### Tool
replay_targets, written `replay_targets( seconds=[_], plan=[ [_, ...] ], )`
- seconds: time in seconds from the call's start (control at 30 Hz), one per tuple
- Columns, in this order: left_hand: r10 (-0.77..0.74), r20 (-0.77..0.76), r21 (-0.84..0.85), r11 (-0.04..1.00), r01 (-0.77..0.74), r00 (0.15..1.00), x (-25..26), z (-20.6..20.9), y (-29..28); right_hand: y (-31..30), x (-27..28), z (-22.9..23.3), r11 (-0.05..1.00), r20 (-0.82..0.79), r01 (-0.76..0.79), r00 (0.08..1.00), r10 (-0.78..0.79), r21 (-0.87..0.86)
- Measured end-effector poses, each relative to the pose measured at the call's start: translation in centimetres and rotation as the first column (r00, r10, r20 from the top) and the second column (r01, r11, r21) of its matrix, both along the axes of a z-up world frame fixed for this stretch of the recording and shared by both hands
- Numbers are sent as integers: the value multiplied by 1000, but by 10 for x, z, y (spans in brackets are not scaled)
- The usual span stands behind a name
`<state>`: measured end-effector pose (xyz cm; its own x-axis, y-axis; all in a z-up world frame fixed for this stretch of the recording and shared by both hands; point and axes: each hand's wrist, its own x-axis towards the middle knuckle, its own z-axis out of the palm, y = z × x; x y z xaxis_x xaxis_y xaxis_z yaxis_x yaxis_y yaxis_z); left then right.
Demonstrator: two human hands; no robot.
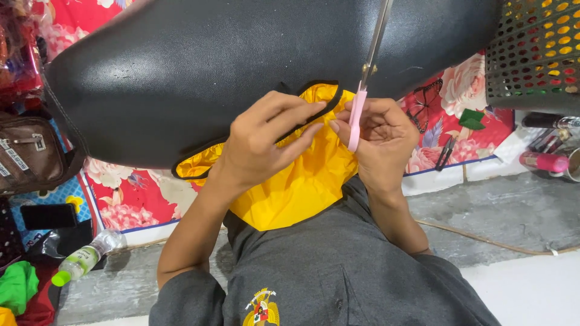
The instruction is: Trimming a yellow fabric seat cover with scissors and fitting it onto a black motorcycle seat
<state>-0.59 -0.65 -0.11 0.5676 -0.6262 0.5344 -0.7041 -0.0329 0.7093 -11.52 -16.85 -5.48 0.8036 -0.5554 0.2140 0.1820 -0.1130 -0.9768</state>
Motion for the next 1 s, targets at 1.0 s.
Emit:
replay_targets(
  seconds=[1.0],
  plan=[
    [-39,-175,-28,999,35,984,5,-32,-7,1,1,2,997,-12,3,1000,-2,78]
  ],
)
